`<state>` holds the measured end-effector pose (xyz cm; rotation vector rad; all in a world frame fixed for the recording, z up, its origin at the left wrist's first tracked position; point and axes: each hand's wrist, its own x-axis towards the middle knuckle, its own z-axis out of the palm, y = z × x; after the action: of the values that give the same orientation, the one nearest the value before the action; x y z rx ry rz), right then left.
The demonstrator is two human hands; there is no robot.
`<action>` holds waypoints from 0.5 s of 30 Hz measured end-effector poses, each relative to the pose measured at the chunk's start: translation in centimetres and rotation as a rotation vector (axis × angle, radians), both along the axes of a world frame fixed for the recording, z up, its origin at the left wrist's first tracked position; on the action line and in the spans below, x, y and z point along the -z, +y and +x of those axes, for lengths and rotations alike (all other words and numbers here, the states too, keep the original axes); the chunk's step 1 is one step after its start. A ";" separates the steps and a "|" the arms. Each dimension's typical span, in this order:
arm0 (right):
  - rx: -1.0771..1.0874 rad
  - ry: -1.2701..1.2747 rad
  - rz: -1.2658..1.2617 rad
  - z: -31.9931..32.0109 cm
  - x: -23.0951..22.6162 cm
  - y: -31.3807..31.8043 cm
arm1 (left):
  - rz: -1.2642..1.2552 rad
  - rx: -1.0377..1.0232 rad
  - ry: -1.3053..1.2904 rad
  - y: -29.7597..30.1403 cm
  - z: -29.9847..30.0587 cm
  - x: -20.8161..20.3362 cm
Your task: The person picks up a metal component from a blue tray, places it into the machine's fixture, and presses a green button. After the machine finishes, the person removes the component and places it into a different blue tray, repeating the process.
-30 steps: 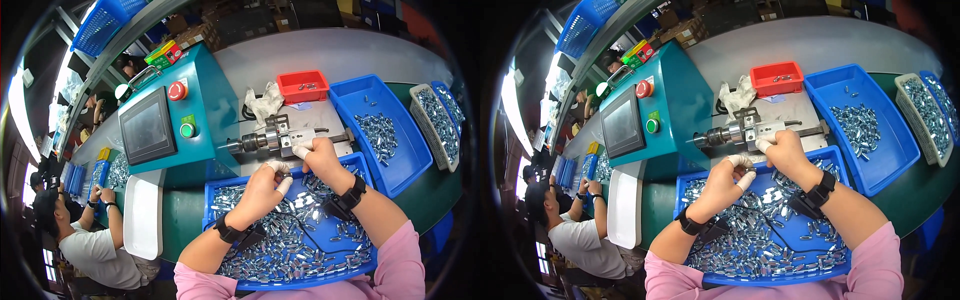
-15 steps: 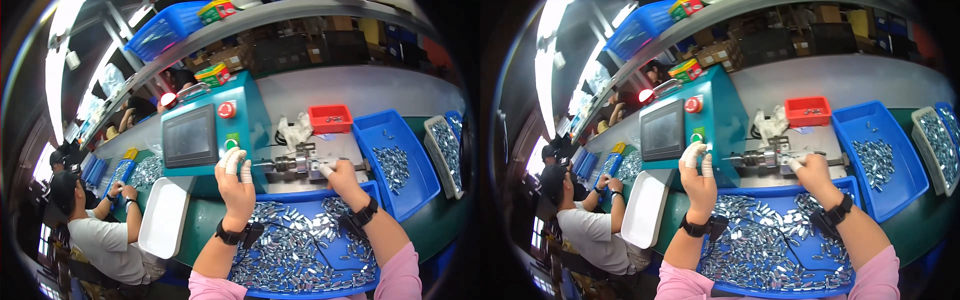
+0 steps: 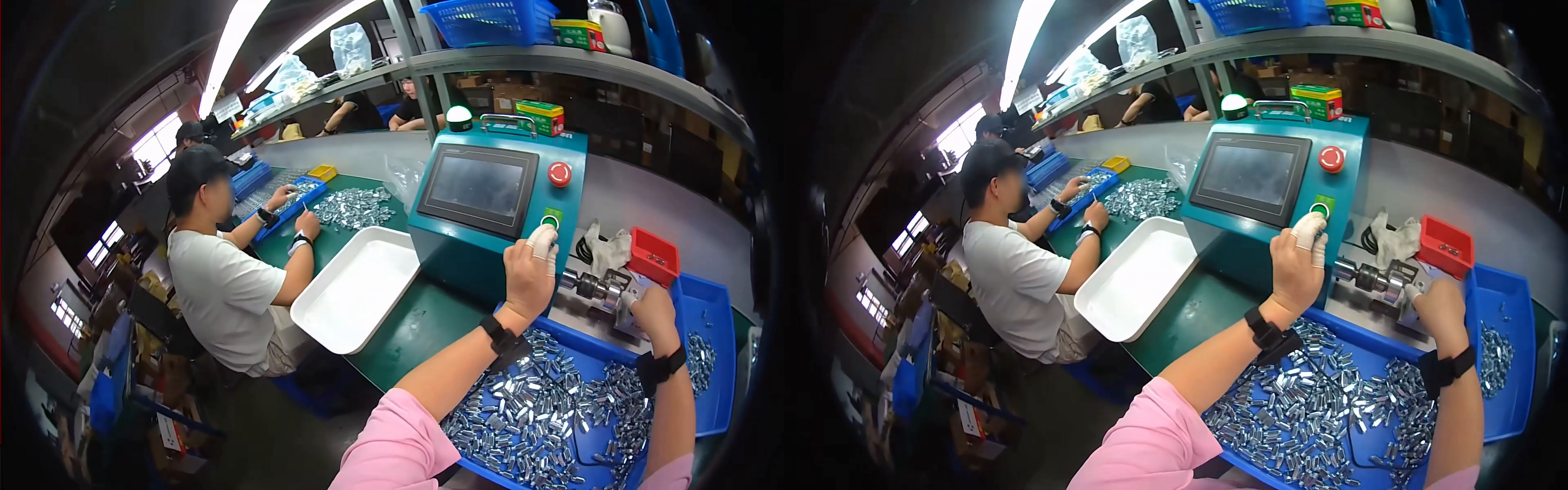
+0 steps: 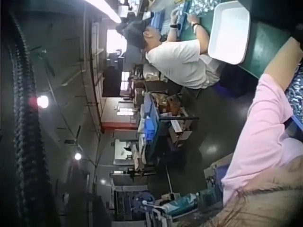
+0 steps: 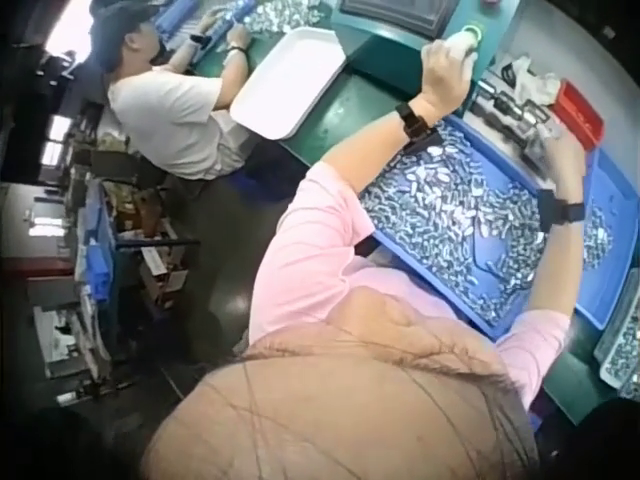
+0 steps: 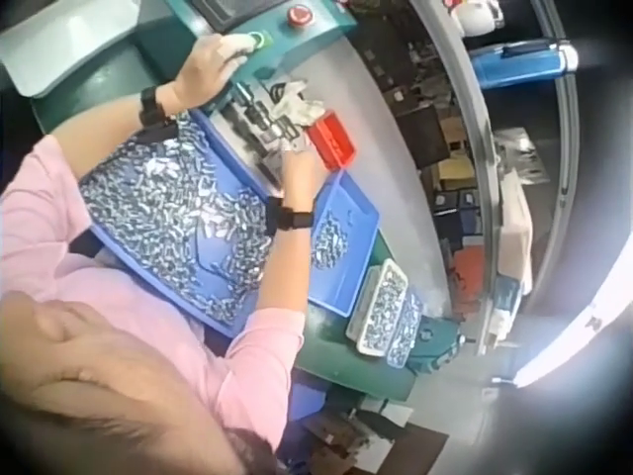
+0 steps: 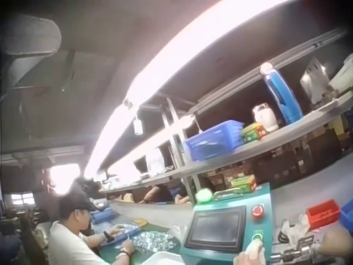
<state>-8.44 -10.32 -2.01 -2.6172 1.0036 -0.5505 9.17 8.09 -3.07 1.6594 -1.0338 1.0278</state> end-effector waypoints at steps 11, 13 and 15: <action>0.212 -0.092 -0.205 -0.1 -2.4 1.6 | -0.057 0.034 -0.066 0.3 0.2 0.6; 0.214 -0.089 -0.263 -0.6 0.4 1.3 | -0.059 0.023 -0.071 0.4 0.2 0.6; 0.209 -0.081 -0.388 -1.0 2.1 2.0 | -0.051 0.024 -0.076 0.3 0.2 0.5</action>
<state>-9.47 -8.33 -4.08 -2.8011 1.2610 -0.9820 9.36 8.37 -3.60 1.5741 -1.0659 1.0997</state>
